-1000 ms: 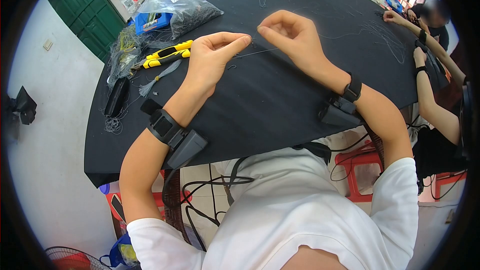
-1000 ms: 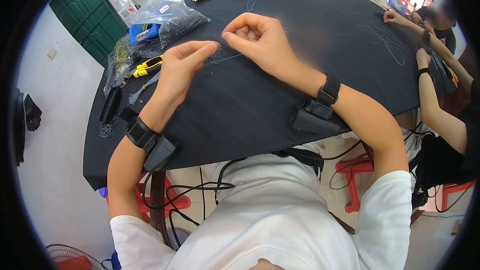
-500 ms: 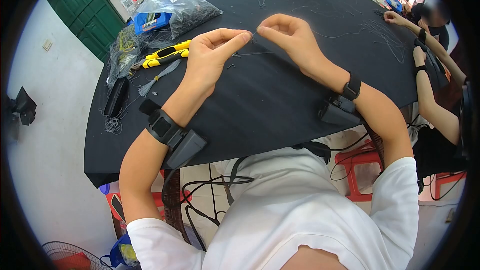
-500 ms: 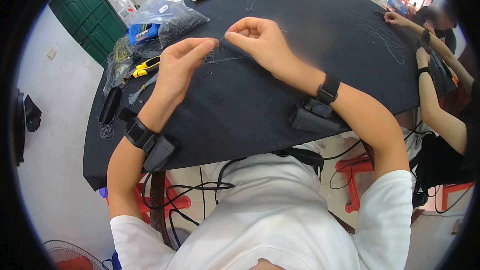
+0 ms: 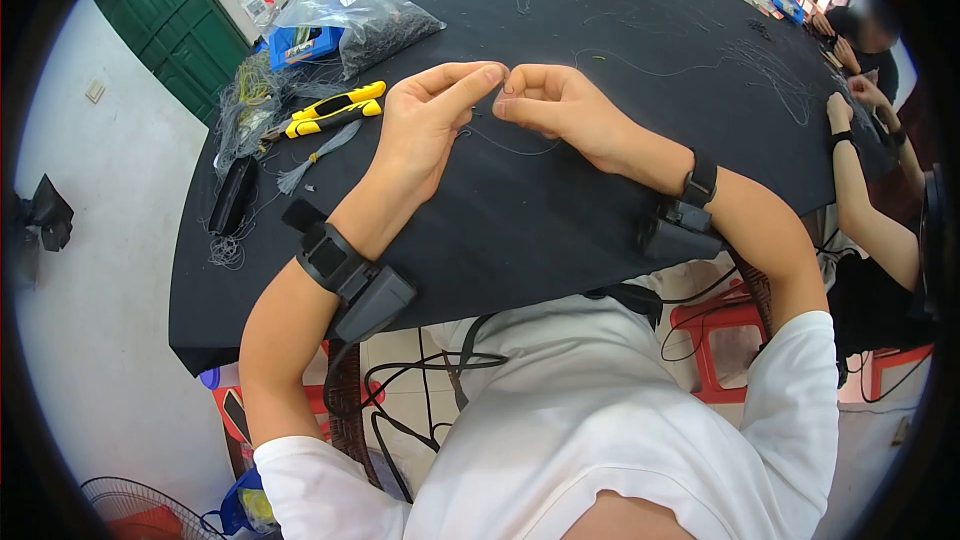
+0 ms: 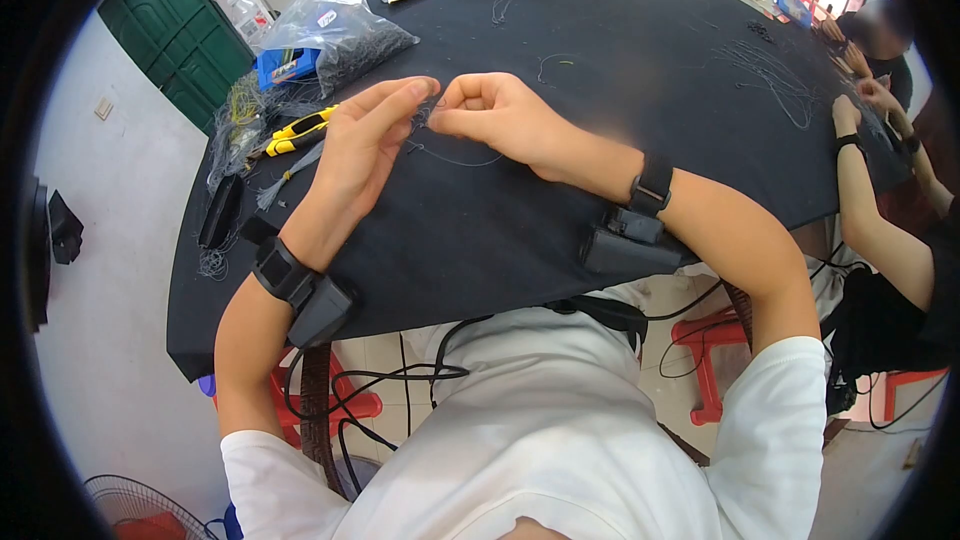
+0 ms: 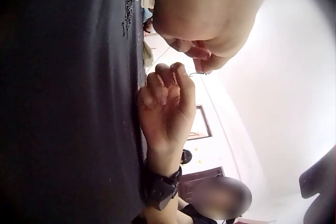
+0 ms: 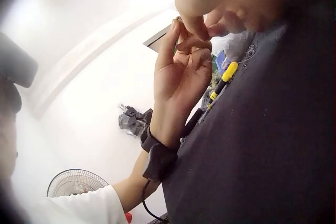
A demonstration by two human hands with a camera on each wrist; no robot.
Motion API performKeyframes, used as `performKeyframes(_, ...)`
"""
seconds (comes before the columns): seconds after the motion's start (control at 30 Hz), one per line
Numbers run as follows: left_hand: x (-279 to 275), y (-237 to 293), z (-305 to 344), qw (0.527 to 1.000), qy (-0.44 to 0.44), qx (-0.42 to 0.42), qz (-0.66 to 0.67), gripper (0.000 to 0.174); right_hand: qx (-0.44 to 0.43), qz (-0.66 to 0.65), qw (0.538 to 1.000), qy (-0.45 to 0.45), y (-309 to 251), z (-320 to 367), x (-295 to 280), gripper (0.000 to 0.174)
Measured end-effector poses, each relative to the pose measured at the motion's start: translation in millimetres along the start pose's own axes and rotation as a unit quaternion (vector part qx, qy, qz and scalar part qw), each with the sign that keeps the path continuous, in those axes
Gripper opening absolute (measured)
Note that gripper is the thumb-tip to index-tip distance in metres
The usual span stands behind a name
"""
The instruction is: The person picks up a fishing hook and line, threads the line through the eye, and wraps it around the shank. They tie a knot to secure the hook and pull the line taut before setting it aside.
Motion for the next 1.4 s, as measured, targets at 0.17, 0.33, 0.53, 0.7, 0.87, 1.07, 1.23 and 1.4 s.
performKeyframes(0.17,-4.8,-0.6,-2.1,1.0,0.018,0.021,-0.004,0.016,-0.064,0.019,0.998,-0.006,-1.1,-1.8,2.1,0.01)
performKeyframes(0.33,-9.1,3.2,-0.5,0.997,0.013,0.008,-0.078,0.02,-0.105,0.069,0.992,-0.008,-13.7,5.8,6.1,0.01)
performKeyframes(0.53,-9.1,6.3,-2.4,0.997,0.04,0.037,-0.046,0.017,-0.06,0.089,0.994,0.028,-18.3,10.9,3.7,0.009)
performKeyframes(0.7,-3.4,6.6,0.2,0.999,0.031,0.015,-0.027,0.017,-0.048,0.038,0.998,0.028,-0.9,0.1,0.1,0.01)
performKeyframes(0.87,0.3,5.3,2.1,0.999,0.043,0.01,-0.019,0.016,-0.062,0.023,0.998,0.017,-1.0,2.7,7.8,0.01)
performKeyframes(1.07,-4.5,9.3,2.1,0.996,0.068,0.02,-0.061,0.017,-0.103,0.055,0.993,0.01,-16.1,13.7,12.3,0.009)
performKeyframes(1.23,-1.6,15.6,3.3,0.993,0.06,0.037,-0.095,0.018,-0.16,0.06,0.985,0.033,-31.1,21.8,6.4,0.008)
performKeyframes(1.4,-3.1,16.3,2.3,0.992,0.054,0.049,-0.105,0.017,-0.155,0.071,0.985,0.019,-29.1,18.9,7.0,0.008)
Point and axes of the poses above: each hand's wrist, its own z-axis away from the middle knuckle, its own x-axis out of the palm, y = z × x, the point moved 6 cm from there along -z, towards the middle knuckle, and after that the axes turned 12 degrees about x, right-handed, at the moved point
